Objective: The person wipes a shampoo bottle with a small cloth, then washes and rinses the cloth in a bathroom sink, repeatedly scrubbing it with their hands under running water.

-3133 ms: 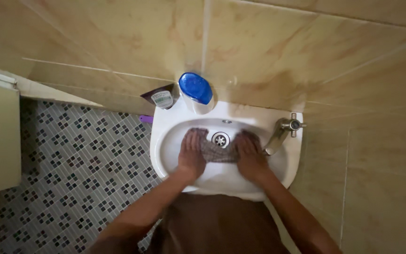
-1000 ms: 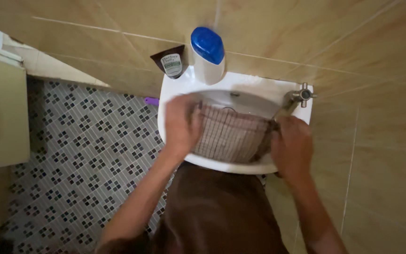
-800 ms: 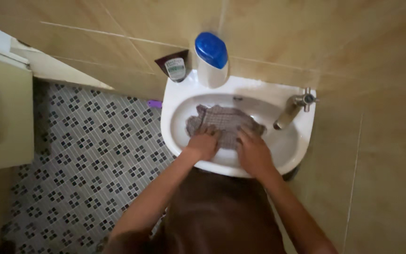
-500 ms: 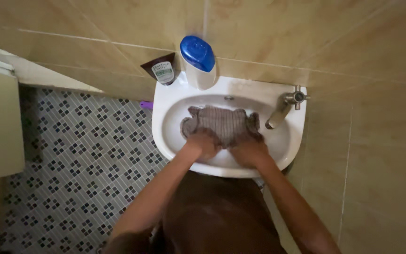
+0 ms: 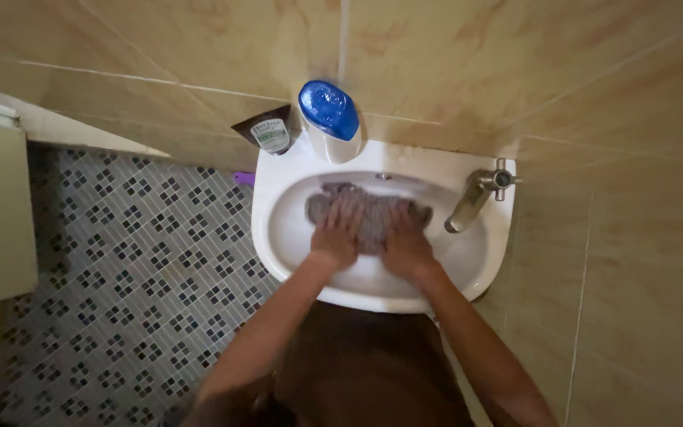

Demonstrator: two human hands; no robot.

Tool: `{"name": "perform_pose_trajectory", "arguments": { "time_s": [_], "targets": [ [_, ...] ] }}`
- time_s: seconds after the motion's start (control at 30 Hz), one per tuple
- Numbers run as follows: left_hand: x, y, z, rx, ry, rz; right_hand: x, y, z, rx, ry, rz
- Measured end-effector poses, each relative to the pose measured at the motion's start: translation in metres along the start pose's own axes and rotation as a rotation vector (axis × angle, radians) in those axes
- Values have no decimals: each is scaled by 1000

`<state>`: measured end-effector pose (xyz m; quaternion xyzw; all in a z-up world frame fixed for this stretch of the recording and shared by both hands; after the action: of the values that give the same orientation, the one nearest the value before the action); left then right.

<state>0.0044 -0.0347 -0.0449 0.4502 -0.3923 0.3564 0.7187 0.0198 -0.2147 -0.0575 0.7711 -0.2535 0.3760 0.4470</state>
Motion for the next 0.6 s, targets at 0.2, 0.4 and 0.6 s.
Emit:
{"name": "perform_pose_trajectory", "arguments": {
  "time_s": [0.2,0.4,0.6],
  "targets": [
    [0,15,-7,-60,117,-298,9,2,-4,158,-208,57],
    [28,68,-10,-112,442,-409,34,10,-2,19,-189,-93],
    [35,71,-17,26,169,20,-5,-10,-23,364,-131,374]
  ]
}}
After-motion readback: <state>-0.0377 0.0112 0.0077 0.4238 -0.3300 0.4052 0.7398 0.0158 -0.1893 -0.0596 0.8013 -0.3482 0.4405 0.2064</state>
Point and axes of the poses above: each hand's wrist, its own y-axis away from the middle knuckle, its own x-axis out of the back of the hand, z = x × y, the point moved 1 cm from there along -y, towards the middle knuckle, and after that the axes turned 2 degrees about x, right-handed, at the moved point
